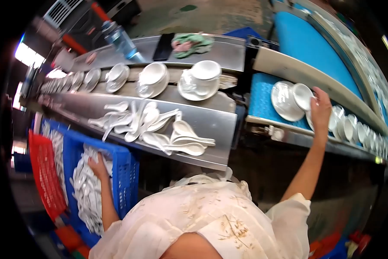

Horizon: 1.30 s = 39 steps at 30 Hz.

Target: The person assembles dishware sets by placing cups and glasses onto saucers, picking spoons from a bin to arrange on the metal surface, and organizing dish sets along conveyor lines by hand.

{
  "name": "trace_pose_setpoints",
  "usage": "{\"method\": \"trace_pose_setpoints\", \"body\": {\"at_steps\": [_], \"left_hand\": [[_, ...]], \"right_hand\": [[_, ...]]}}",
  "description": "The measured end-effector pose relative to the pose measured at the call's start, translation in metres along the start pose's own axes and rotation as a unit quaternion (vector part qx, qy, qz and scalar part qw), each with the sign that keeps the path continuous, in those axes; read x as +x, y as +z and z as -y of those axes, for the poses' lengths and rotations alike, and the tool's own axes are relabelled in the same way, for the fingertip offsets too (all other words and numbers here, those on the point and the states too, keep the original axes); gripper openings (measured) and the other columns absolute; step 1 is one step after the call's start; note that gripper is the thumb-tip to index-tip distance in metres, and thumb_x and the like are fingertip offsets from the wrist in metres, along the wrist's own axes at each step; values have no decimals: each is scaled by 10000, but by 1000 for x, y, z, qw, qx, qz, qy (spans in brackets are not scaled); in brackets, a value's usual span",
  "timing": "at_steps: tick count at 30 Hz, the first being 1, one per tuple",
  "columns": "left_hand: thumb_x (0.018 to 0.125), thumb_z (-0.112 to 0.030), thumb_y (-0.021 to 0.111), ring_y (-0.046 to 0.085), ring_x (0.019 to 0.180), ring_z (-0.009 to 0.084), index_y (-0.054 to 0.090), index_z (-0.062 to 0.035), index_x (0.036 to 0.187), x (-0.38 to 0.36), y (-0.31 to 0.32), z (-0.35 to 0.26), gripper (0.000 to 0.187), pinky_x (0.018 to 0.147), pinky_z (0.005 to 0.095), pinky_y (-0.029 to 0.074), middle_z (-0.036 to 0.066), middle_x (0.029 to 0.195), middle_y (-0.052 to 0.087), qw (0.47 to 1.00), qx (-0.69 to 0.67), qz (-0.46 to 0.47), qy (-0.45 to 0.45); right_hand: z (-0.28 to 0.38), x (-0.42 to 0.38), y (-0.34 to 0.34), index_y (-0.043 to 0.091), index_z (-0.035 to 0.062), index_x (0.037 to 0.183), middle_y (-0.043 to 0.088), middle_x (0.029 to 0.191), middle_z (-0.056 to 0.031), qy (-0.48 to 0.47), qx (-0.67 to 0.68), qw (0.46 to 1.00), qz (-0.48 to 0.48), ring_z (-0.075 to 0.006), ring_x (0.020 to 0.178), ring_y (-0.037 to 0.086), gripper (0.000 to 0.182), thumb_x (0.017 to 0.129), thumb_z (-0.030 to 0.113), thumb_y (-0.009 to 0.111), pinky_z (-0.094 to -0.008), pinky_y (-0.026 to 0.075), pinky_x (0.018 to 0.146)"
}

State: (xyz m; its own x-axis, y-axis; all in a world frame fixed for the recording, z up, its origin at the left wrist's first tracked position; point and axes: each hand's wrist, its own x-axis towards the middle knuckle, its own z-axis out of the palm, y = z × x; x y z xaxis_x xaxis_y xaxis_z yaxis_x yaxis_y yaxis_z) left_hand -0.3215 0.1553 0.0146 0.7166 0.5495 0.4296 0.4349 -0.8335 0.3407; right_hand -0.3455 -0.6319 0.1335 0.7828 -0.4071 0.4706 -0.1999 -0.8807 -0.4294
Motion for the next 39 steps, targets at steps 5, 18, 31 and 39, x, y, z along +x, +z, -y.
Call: {"method": "trace_pose_setpoints", "body": {"at_steps": [5,18,31,39], "left_hand": [[879,-346,533,465,1099,357,512,23,1177,-5,-16,-22,474,946,380,361,194,1243,458,998,-55,-5,7],[821,-253,639,525,597,203,643,25,804,23,-79,-17,279,595,320,434,100,704,609,996,-88,11,-33],[750,11,496,587,615,166,453,-77,1196,30,-96,17,457,477,224,436,111,957,583,844,-408,125,-324],[751,-70,612,512,639,89,605,2,781,32,-106,37,79,593,231,420,28,729,587,958,-130,245,-78]], "right_hand": [[-30,44,32,557,26,1142,576,1089,-191,9,-73,988,139,-340,1009,556,461,681,27,567,-373,429,899],[1,66,71,557,47,1154,581,1063,-215,26,-82,933,349,-344,1010,559,529,637,136,623,-381,433,887],[47,11,101,562,-11,1094,615,983,-87,219,322,896,215,-176,890,571,419,680,54,570,-284,438,805],[72,8,123,563,-27,1095,612,1009,-93,238,441,839,211,-173,903,576,416,688,51,595,-290,443,814]]}}
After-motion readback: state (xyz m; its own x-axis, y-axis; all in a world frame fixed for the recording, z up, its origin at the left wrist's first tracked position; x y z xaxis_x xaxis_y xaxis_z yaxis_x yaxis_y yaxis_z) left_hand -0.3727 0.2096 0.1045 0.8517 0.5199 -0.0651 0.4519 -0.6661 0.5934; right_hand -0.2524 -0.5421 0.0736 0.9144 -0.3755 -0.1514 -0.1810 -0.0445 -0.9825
